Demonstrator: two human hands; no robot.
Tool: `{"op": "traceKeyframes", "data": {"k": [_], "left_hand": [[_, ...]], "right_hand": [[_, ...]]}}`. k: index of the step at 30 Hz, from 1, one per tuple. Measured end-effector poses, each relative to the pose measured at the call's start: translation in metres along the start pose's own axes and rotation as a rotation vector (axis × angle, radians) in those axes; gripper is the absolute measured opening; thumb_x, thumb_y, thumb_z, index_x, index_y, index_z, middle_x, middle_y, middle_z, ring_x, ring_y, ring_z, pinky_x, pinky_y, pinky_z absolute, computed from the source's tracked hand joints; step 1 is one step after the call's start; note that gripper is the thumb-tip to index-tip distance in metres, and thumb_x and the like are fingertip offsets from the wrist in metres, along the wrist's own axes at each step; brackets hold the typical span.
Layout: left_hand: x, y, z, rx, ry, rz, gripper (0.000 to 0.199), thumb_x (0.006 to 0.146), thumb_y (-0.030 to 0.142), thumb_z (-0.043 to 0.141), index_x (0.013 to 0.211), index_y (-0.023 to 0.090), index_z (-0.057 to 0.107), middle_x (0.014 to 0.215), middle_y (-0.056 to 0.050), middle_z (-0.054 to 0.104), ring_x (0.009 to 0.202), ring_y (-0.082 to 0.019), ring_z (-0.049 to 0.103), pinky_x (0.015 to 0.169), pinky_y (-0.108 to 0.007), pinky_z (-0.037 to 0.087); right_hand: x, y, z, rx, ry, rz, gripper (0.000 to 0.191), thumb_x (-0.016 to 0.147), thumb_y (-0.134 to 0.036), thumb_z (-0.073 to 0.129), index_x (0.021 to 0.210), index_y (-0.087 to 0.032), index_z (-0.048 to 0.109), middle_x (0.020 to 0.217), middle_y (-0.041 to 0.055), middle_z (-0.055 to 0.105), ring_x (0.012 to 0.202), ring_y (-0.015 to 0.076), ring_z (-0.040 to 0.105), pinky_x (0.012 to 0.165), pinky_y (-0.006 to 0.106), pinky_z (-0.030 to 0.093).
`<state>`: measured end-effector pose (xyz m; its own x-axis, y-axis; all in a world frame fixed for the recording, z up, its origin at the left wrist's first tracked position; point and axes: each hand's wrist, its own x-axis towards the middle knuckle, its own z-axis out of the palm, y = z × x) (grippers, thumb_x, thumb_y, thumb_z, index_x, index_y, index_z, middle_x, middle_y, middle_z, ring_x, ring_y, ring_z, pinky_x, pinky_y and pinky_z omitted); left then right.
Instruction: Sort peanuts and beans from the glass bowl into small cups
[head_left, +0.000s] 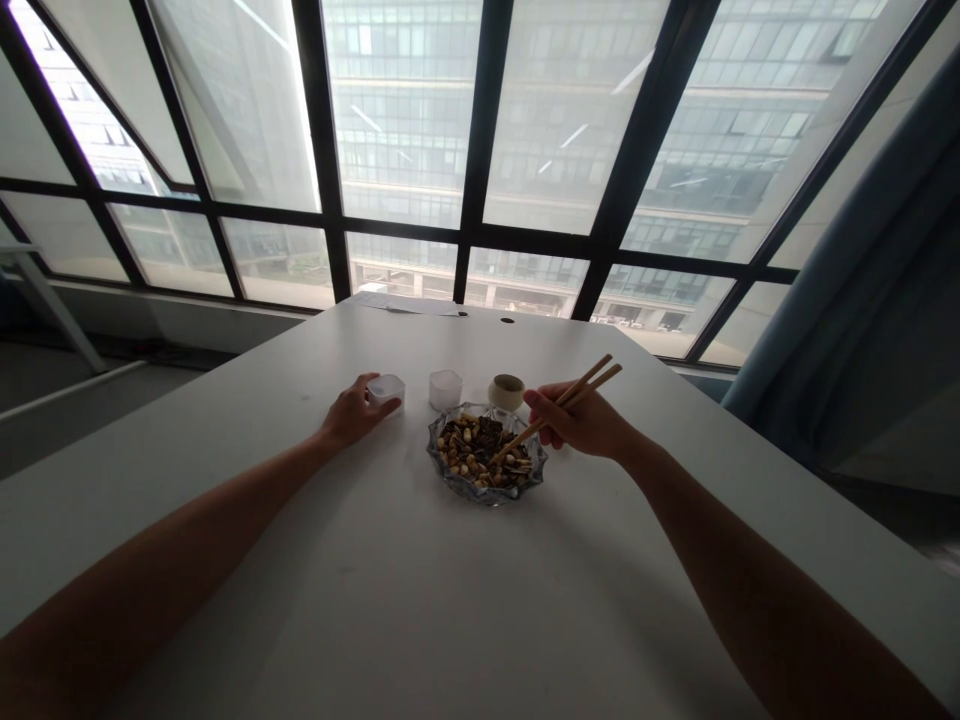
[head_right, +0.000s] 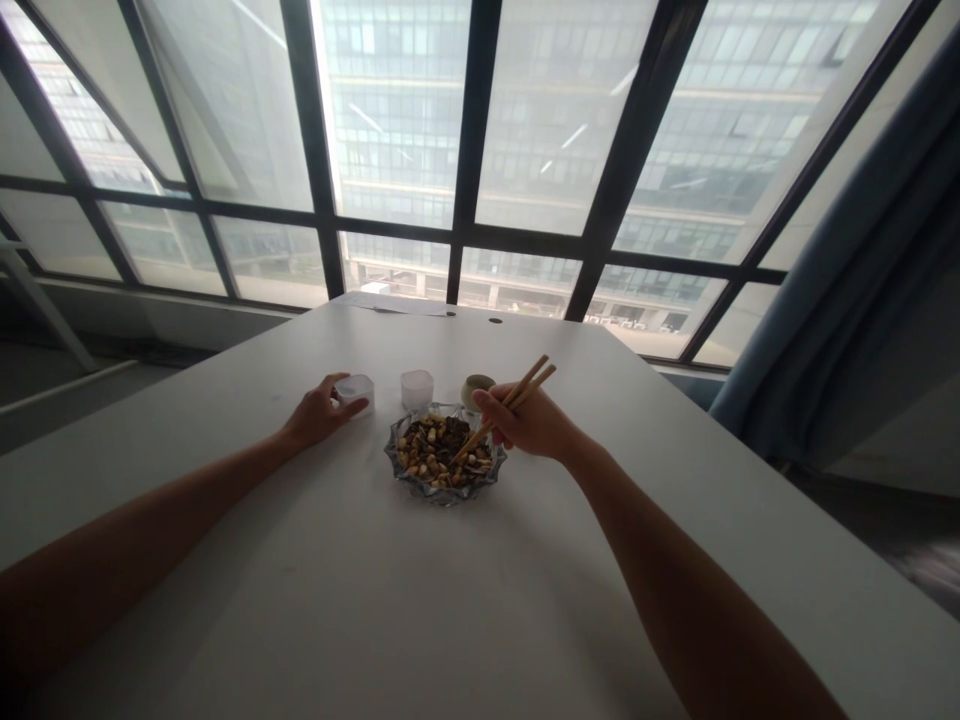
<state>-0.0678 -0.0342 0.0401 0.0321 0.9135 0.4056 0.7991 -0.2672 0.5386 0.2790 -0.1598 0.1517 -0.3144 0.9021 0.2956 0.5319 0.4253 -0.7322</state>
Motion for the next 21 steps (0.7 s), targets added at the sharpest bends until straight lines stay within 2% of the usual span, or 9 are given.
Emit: {"op": "traceKeyframes", "data": {"k": [5,11,17,21], "left_hand": [[0.000,0.001,0.000,-0.002,0.002,0.006,0.081,0.078,0.067,0.065,0.139,0.015,0.052,0.100,-0.012,0.072,0.092,-0.029,0.070,0.082,-0.037,0.054],[0.000,-0.001,0.002,-0.026,0.018,0.026,0.081,0.076,0.065,0.067,0.139,0.016,0.052,0.101,-0.012,0.071,0.091,-0.028,0.069,0.084,-0.039,0.055],[-0.001,-0.003,0.006,-0.131,0.112,0.193,0.074,0.073,0.053,0.072,0.134,0.017,0.050,0.124,-0.015,0.066,0.106,-0.028,0.066,0.092,-0.041,0.055],[-0.002,-0.002,0.006,-0.149,0.122,0.234,0.070,0.073,0.048,0.072,0.133,0.019,0.049,0.129,-0.015,0.064,0.110,-0.028,0.065,0.094,-0.043,0.055]], "right_hand": [[0.001,0.000,-0.002,0.031,0.030,0.014,0.064,0.081,-0.078,0.057,0.064,-0.017,0.063,0.046,0.0036,0.063,0.036,0.0111,0.055,0.036,0.020,0.044],[0.005,0.008,-0.009,0.155,0.129,0.135,0.068,0.072,-0.084,0.061,0.061,-0.017,0.064,0.044,0.0042,0.062,0.034,0.0120,0.054,0.033,0.021,0.043],[0.013,0.025,-0.017,0.337,0.279,0.186,0.066,0.063,-0.083,0.070,0.060,-0.017,0.063,0.041,0.0042,0.060,0.029,0.0118,0.049,0.030,0.023,0.039],[0.015,0.032,-0.022,0.365,0.314,0.225,0.066,0.059,-0.082,0.074,0.059,-0.017,0.063,0.041,0.0051,0.060,0.030,0.0128,0.050,0.030,0.023,0.040]]}}
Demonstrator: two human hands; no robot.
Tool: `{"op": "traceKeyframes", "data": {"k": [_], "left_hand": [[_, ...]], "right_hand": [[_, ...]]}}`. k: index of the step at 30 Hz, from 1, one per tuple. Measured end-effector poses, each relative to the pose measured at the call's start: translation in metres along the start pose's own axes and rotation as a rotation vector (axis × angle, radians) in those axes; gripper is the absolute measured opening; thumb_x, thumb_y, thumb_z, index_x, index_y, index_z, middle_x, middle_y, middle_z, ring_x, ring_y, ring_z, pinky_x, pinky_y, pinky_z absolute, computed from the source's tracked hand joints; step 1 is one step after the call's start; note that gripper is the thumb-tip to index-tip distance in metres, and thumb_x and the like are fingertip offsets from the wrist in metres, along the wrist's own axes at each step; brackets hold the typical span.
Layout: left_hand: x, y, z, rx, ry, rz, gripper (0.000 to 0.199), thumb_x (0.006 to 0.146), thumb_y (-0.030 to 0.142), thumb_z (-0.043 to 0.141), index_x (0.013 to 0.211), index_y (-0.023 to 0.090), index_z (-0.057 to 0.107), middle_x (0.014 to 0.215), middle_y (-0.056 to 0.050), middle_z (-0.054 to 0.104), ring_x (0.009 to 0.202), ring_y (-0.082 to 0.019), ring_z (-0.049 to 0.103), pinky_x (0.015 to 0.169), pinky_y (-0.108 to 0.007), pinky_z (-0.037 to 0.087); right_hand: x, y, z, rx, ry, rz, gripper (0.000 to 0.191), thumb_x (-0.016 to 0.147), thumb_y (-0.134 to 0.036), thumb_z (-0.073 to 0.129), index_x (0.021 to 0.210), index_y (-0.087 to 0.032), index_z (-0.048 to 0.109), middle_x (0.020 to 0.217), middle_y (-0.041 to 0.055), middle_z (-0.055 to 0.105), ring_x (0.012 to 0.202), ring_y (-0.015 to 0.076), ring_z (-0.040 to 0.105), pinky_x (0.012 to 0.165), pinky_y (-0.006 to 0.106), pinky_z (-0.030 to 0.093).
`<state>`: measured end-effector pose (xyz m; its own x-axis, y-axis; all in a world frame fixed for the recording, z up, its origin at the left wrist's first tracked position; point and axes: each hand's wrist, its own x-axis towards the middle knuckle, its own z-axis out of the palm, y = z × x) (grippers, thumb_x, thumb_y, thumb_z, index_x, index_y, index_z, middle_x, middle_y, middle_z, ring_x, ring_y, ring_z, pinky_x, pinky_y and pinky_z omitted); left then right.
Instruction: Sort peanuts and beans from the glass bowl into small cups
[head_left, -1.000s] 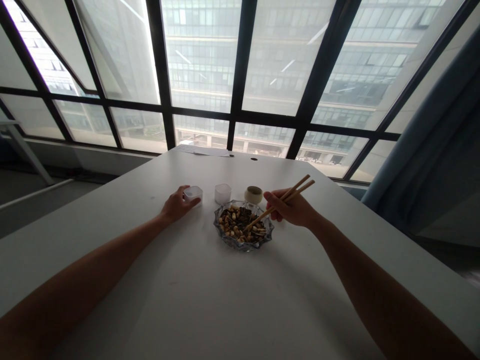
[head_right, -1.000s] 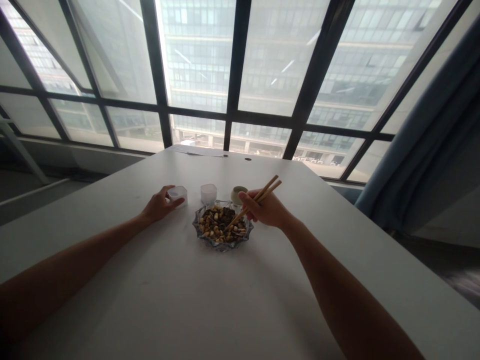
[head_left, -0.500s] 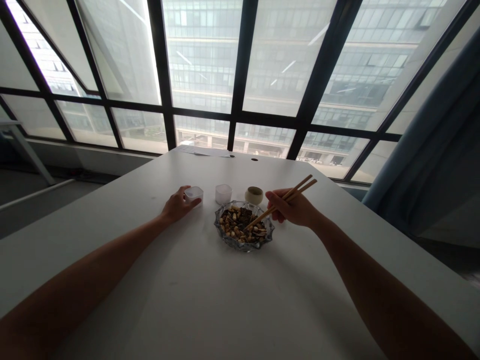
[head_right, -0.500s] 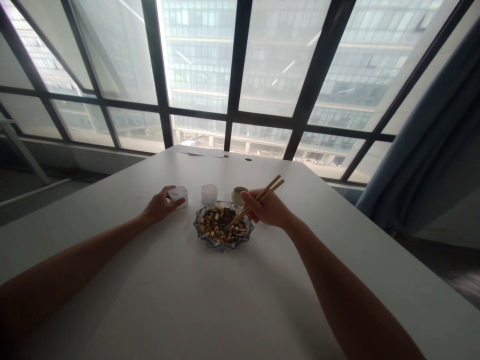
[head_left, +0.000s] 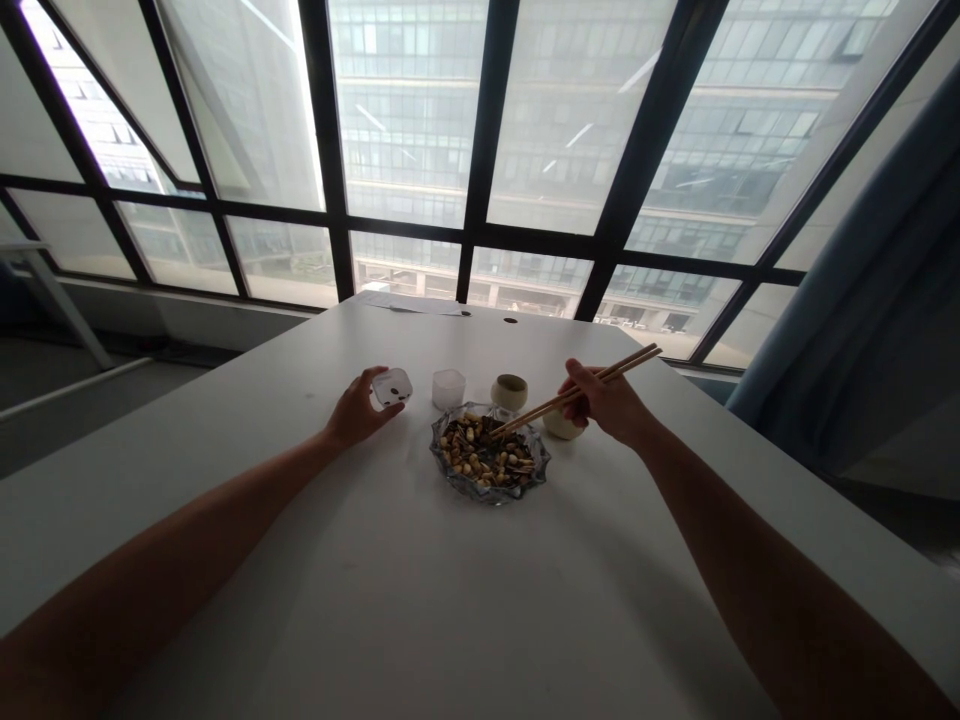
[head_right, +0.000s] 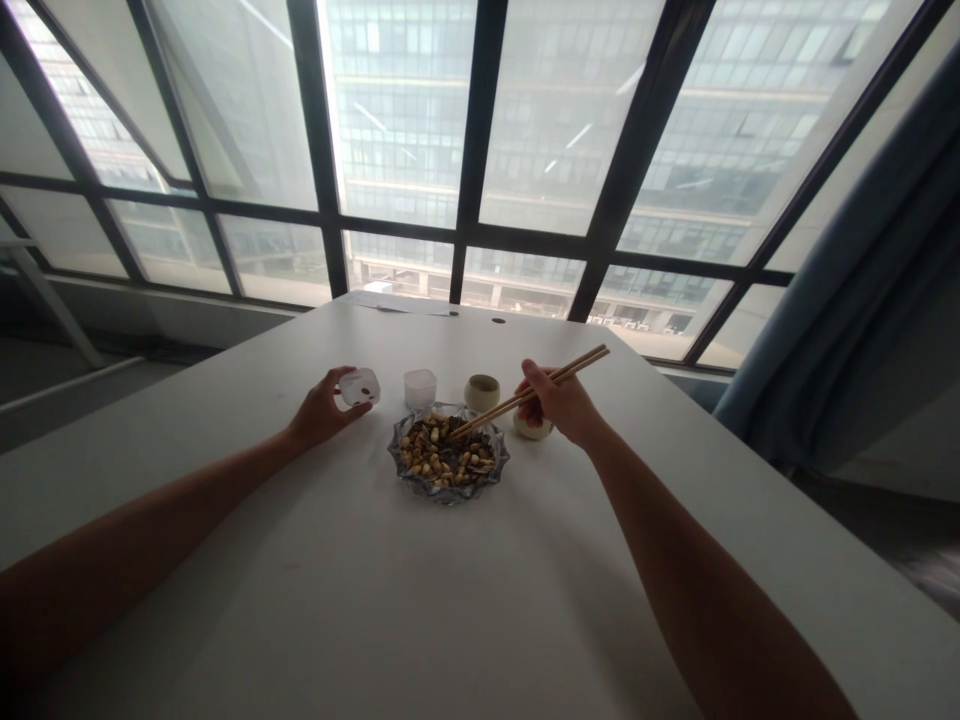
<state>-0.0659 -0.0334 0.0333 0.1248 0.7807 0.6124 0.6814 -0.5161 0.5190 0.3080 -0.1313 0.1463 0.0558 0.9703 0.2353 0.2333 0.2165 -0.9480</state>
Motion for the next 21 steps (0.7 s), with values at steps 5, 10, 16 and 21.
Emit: {"op": "traceKeyframes", "data": {"k": [5,10,16,21], "left_hand": [[0.000,-0.001,0.000,0.010,-0.004,0.012,0.069,0.073,0.047,0.073,0.132,0.018,0.050,0.130,-0.015,0.063,0.112,-0.029,0.064,0.094,-0.044,0.055],[0.000,-0.005,0.003,0.010,0.005,0.038,0.067,0.073,0.046,0.073,0.131,0.018,0.051,0.128,-0.015,0.064,0.110,-0.030,0.064,0.091,-0.044,0.056],[0.000,-0.009,0.005,0.019,0.017,0.062,0.066,0.073,0.046,0.074,0.130,0.020,0.052,0.126,-0.014,0.065,0.109,-0.031,0.065,0.089,-0.045,0.056],[0.000,-0.009,0.005,0.022,0.020,0.061,0.066,0.073,0.046,0.074,0.130,0.019,0.053,0.125,-0.014,0.066,0.108,-0.031,0.066,0.089,-0.046,0.056]], "right_hand": [[-0.003,-0.004,0.000,-0.021,-0.022,-0.013,0.066,0.062,-0.081,0.073,0.060,-0.016,0.064,0.043,0.0066,0.062,0.032,0.0137,0.053,0.032,0.024,0.044],[-0.005,-0.007,0.002,-0.051,-0.020,-0.033,0.068,0.062,-0.083,0.071,0.061,-0.016,0.064,0.044,0.0063,0.062,0.032,0.0129,0.053,0.032,0.024,0.044],[-0.014,-0.014,0.007,-0.227,-0.118,-0.074,0.070,0.066,-0.085,0.065,0.060,-0.016,0.065,0.045,0.0056,0.062,0.036,0.0121,0.055,0.035,0.022,0.044],[-0.023,-0.020,0.015,-0.359,-0.291,-0.166,0.065,0.074,-0.080,0.064,0.063,-0.016,0.065,0.050,0.0045,0.064,0.042,0.0122,0.059,0.040,0.021,0.047]]}}
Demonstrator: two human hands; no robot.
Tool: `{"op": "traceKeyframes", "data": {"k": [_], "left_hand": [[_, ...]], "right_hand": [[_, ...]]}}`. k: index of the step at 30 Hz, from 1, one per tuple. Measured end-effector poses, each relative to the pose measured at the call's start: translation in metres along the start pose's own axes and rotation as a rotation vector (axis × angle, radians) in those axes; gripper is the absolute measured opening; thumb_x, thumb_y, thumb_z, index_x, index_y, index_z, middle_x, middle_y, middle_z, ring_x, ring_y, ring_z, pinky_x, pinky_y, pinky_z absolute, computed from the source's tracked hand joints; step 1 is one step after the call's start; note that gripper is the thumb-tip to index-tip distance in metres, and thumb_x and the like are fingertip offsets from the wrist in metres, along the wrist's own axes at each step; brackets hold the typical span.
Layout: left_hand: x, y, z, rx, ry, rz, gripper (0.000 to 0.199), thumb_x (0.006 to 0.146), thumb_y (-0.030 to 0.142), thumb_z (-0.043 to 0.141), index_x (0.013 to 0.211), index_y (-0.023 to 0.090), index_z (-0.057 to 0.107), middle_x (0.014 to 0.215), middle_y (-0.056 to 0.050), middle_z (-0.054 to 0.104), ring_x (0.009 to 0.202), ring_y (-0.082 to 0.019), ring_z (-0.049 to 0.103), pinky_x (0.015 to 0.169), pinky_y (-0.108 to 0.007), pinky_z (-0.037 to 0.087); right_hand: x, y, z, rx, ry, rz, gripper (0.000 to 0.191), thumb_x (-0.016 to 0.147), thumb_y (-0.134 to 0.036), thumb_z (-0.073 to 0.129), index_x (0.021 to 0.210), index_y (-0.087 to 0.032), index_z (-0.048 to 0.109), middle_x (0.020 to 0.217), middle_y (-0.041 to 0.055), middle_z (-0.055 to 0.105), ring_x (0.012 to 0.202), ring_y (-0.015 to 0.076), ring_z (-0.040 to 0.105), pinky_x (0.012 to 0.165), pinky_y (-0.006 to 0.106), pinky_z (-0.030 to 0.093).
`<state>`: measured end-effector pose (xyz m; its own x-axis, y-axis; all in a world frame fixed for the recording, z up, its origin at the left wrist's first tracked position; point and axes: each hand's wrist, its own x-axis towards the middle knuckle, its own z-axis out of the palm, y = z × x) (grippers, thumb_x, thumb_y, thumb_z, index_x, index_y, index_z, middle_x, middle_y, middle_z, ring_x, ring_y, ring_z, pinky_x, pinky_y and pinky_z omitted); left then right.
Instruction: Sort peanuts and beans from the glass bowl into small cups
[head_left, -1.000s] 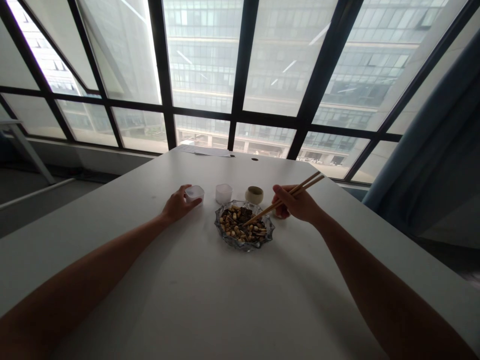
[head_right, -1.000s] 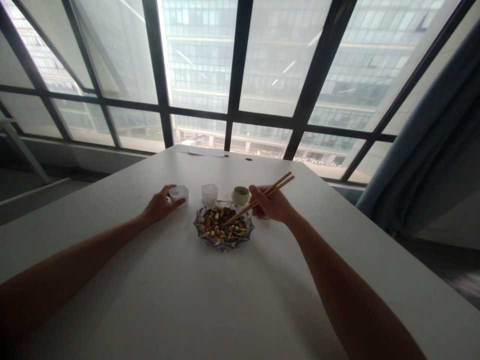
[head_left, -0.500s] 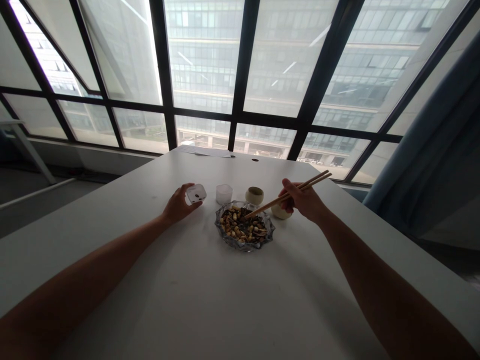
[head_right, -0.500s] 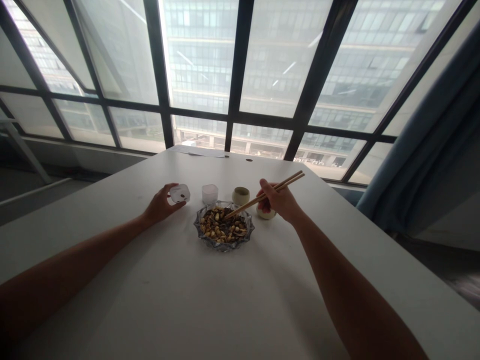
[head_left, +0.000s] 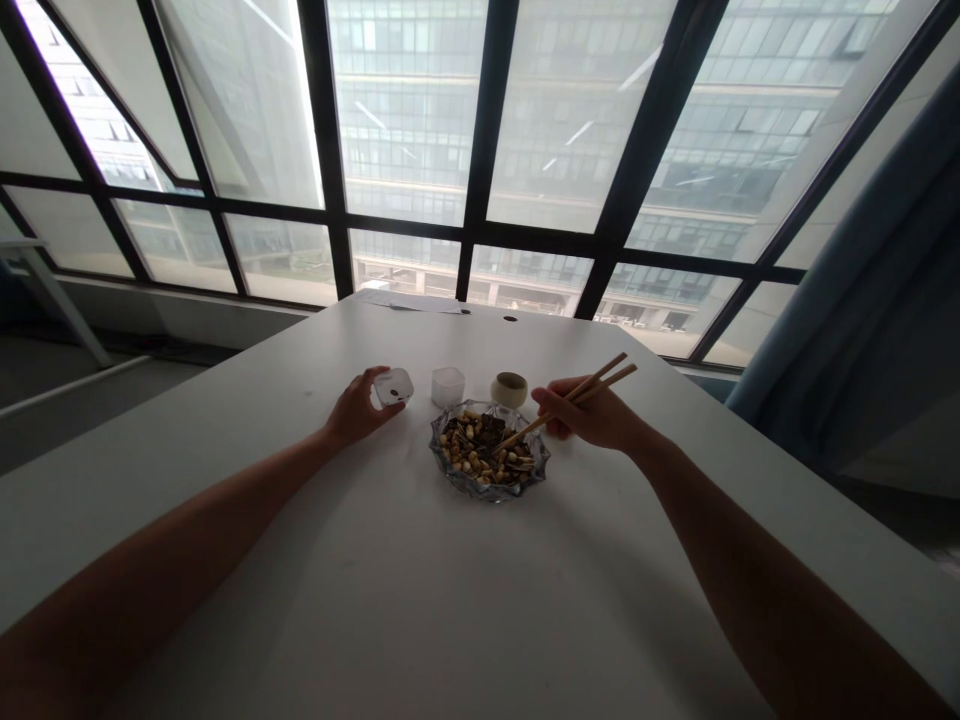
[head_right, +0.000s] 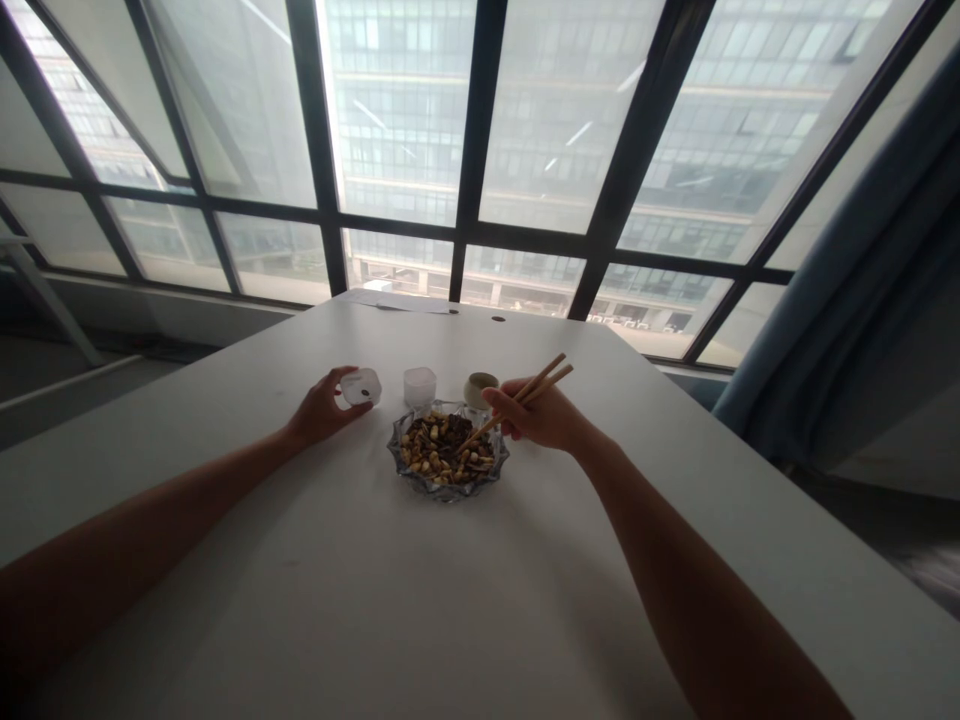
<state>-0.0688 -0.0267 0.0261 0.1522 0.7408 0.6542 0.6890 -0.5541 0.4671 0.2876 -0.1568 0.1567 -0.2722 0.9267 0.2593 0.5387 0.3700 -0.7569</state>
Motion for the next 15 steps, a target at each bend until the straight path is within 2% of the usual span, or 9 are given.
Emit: {"op": "traceKeyframes", "data": {"k": [7,15], "left_hand": [[0.0004,0.0017,-0.0007,-0.001,-0.004,-0.005,0.067,0.073,0.047,0.074,0.130,0.019,0.053,0.124,-0.015,0.066,0.107,-0.031,0.066,0.088,-0.045,0.057],[0.0002,0.0014,-0.0005,-0.002,-0.007,-0.001,0.065,0.074,0.047,0.073,0.129,0.019,0.053,0.124,-0.015,0.066,0.108,-0.031,0.066,0.088,-0.045,0.057]], "right_hand": [[-0.0018,-0.0044,0.0030,-0.078,-0.067,-0.069,0.058,0.085,-0.072,0.058,0.065,-0.018,0.062,0.052,0.0037,0.064,0.043,0.0124,0.060,0.041,0.022,0.047],[-0.0009,-0.0013,0.0035,-0.047,-0.053,-0.085,0.060,0.083,-0.074,0.059,0.066,-0.017,0.063,0.054,0.0044,0.065,0.045,0.0126,0.060,0.041,0.022,0.047]]}}
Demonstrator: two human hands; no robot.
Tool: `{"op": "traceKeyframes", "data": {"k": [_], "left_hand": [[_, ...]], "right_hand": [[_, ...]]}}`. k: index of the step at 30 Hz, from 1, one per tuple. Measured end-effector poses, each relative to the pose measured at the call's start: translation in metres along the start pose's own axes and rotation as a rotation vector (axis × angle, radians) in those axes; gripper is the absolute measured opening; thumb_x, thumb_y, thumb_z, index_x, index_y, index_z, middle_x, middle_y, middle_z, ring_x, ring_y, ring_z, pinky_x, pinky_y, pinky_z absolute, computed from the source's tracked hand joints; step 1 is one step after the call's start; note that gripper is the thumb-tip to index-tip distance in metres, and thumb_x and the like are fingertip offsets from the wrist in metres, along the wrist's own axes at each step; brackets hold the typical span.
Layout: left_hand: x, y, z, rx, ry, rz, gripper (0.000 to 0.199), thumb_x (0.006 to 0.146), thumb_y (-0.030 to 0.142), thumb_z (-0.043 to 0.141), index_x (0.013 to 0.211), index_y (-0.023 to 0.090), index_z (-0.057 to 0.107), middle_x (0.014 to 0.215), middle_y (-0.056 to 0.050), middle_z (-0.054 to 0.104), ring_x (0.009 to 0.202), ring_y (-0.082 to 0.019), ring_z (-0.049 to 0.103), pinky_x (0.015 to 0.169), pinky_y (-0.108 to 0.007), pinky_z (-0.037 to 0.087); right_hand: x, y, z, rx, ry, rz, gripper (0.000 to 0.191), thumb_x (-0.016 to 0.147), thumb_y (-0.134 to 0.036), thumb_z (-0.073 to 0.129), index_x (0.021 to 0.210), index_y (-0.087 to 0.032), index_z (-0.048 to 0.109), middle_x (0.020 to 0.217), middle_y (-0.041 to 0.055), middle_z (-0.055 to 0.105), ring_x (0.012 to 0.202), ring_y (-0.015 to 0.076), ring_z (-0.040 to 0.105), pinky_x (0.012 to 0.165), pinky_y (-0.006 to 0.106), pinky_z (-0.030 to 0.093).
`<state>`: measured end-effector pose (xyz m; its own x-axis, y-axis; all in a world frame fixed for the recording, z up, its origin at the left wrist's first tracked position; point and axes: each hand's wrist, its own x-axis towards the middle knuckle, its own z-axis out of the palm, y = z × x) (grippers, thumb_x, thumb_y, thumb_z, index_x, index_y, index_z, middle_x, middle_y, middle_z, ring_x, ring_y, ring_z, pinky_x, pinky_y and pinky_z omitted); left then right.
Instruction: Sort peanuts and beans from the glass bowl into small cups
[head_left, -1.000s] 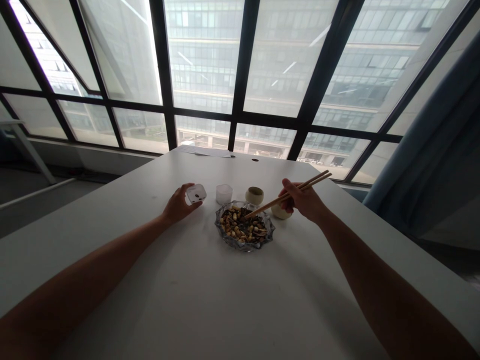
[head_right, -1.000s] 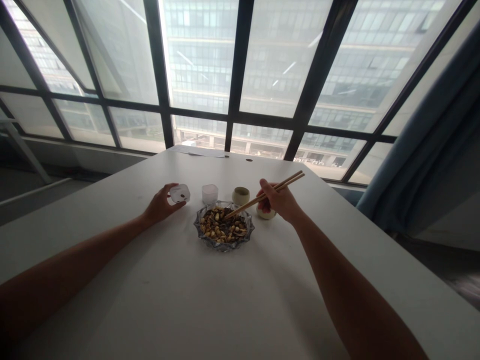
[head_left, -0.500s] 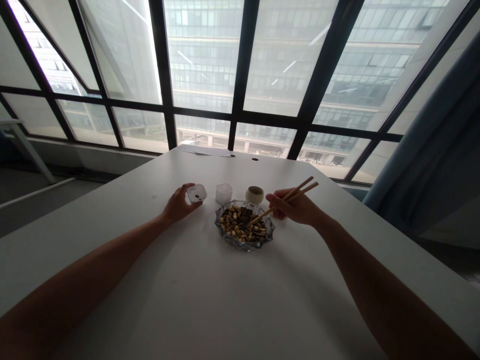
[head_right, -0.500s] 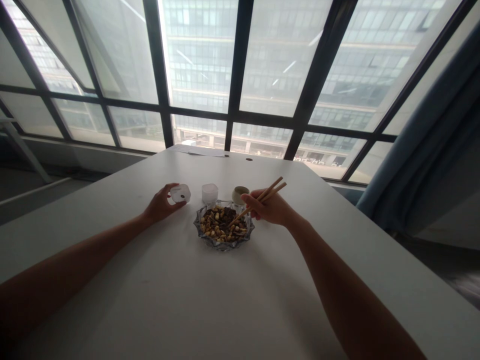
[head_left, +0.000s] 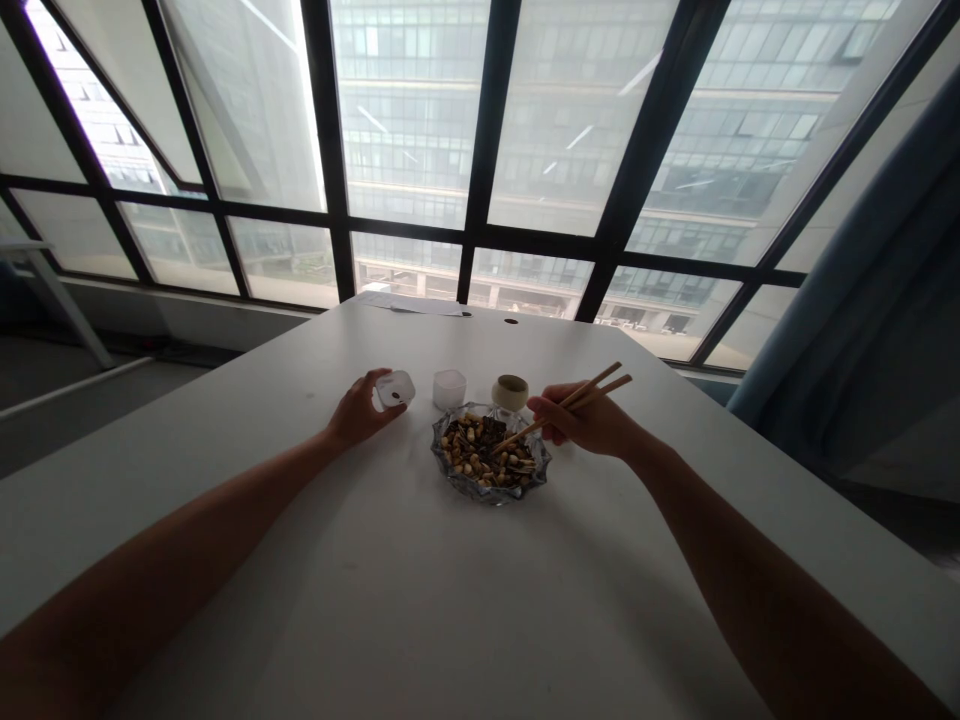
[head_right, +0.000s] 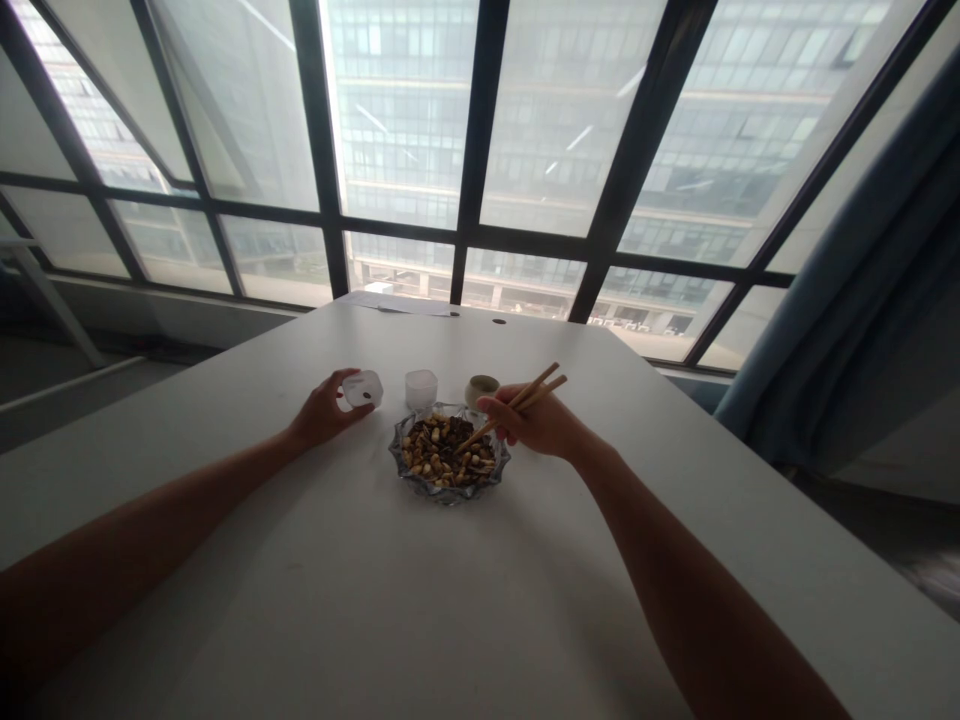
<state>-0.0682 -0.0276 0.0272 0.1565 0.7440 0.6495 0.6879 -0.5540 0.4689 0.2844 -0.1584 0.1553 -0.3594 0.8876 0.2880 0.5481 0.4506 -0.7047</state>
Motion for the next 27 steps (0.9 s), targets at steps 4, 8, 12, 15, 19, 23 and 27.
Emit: {"op": "traceKeyframes", "data": {"k": [4,8,12,15,19,23,27], "left_hand": [[0.000,0.000,0.000,-0.004,-0.002,-0.001,0.066,0.074,0.048,0.073,0.129,0.020,0.052,0.125,-0.015,0.066,0.108,-0.031,0.066,0.088,-0.045,0.057],[0.001,0.001,0.000,-0.004,-0.001,-0.005,0.066,0.073,0.048,0.073,0.129,0.020,0.053,0.125,-0.015,0.067,0.109,-0.031,0.066,0.088,-0.045,0.057],[0.000,0.001,0.000,-0.004,-0.004,-0.012,0.066,0.073,0.048,0.074,0.129,0.020,0.053,0.125,-0.014,0.067,0.109,-0.031,0.066,0.088,-0.045,0.057],[0.000,0.001,0.000,0.003,-0.001,-0.008,0.065,0.073,0.048,0.074,0.129,0.020,0.053,0.125,-0.014,0.067,0.109,-0.031,0.066,0.088,-0.045,0.057],[0.000,0.000,0.000,0.007,0.000,0.006,0.065,0.073,0.047,0.073,0.129,0.020,0.053,0.125,-0.014,0.066,0.110,-0.031,0.066,0.088,-0.045,0.057],[0.000,0.001,-0.001,0.021,-0.001,0.016,0.064,0.074,0.046,0.074,0.129,0.021,0.052,0.125,-0.014,0.065,0.112,-0.032,0.064,0.090,-0.046,0.056],[-0.001,0.005,-0.002,0.039,-0.003,0.035,0.063,0.075,0.043,0.074,0.130,0.022,0.052,0.125,-0.013,0.064,0.114,-0.032,0.062,0.093,-0.047,0.056]], "right_hand": [[0.001,0.001,0.001,0.014,-0.005,0.026,0.060,0.083,-0.074,0.059,0.066,-0.017,0.062,0.054,0.0040,0.065,0.044,0.0122,0.060,0.041,0.021,0.047],[0.001,0.001,0.002,0.033,0.001,0.050,0.060,0.081,-0.075,0.060,0.066,-0.018,0.061,0.053,0.0033,0.064,0.043,0.0121,0.059,0.040,0.022,0.046],[0.001,0.001,0.004,0.072,-0.010,0.056,0.060,0.080,-0.077,0.060,0.066,-0.018,0.061,0.052,0.0026,0.063,0.043,0.0116,0.058,0.040,0.021,0.046],[0.001,0.001,0.005,0.083,0.004,0.081,0.062,0.077,-0.079,0.061,0.065,-0.018,0.062,0.051,0.0030,0.063,0.041,0.0115,0.058,0.039,0.021,0.046],[0.006,0.006,0.001,0.130,0.135,0.134,0.065,0.074,-0.082,0.062,0.065,-0.018,0.064,0.048,0.0042,0.064,0.038,0.0123,0.057,0.037,0.022,0.045],[0.011,0.014,-0.007,0.263,0.340,0.164,0.066,0.068,-0.083,0.065,0.063,-0.017,0.064,0.045,0.0050,0.062,0.033,0.0126,0.052,0.033,0.024,0.042],[0.009,0.013,-0.004,0.285,0.432,0.068,0.063,0.072,-0.080,0.066,0.061,-0.018,0.062,0.046,0.0052,0.062,0.034,0.0133,0.052,0.033,0.025,0.043]]}}
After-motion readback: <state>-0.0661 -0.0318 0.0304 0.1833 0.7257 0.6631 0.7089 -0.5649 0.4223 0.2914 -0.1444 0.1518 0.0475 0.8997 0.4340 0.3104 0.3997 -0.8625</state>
